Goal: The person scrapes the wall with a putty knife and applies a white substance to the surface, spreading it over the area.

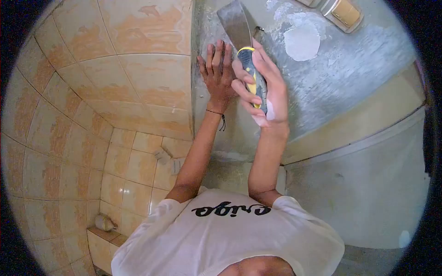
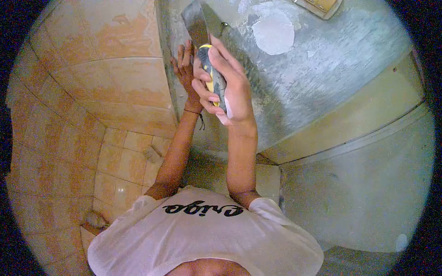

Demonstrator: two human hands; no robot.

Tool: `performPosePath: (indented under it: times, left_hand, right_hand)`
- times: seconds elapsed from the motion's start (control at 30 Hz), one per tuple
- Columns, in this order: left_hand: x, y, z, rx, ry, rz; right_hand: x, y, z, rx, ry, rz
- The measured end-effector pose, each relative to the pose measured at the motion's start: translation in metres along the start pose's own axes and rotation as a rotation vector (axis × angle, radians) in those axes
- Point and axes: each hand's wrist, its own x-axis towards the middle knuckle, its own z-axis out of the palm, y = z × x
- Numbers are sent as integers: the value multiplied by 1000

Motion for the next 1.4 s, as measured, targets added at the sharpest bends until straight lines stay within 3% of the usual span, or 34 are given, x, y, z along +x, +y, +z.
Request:
performPosePath:
  times: [0.17, 0.27, 0.43, 0.5, 0.53, 0.6, 0.7, 0.9, 1.13, 1.4]
  left_hand:
    - [-19, -6, 12, -67, -95, -144]
    - [-9, -2, 8, -9, -2, -57]
    - [12, 4, -13, 47, -100, -75]
    - [70, 22, -56, 349, -1175, -195]
    - [53, 18, -42, 346, -1177, -191]
    - [-8, 1, 4, 6, -48, -91]
    - [-22, -19, 28, 164, -2, 18]
    - [-9, -7, 11, -164, 70, -27]
    - [51, 52, -51, -33, -626, -719]
    - [0, 10, -16, -187, -243, -397]
  right_hand:
    - [13, 6, -1, -31, -7, -11]
    - [15, 12, 13, -137, 60, -39]
    - [4, 13, 18, -193, 115, -47]
    - [5, 15, 15, -208, 119, -48]
    - [6, 16, 14, -201, 112, -53]
    - [4, 18, 13, -185, 118, -51]
    - [-2, 18, 13, -183, 57, -96]
    - [13, 30, 17, -181, 120, -88]
    - [18, 30, 14, -204, 109, -112]
    - [14, 34, 11, -224, 139, -133]
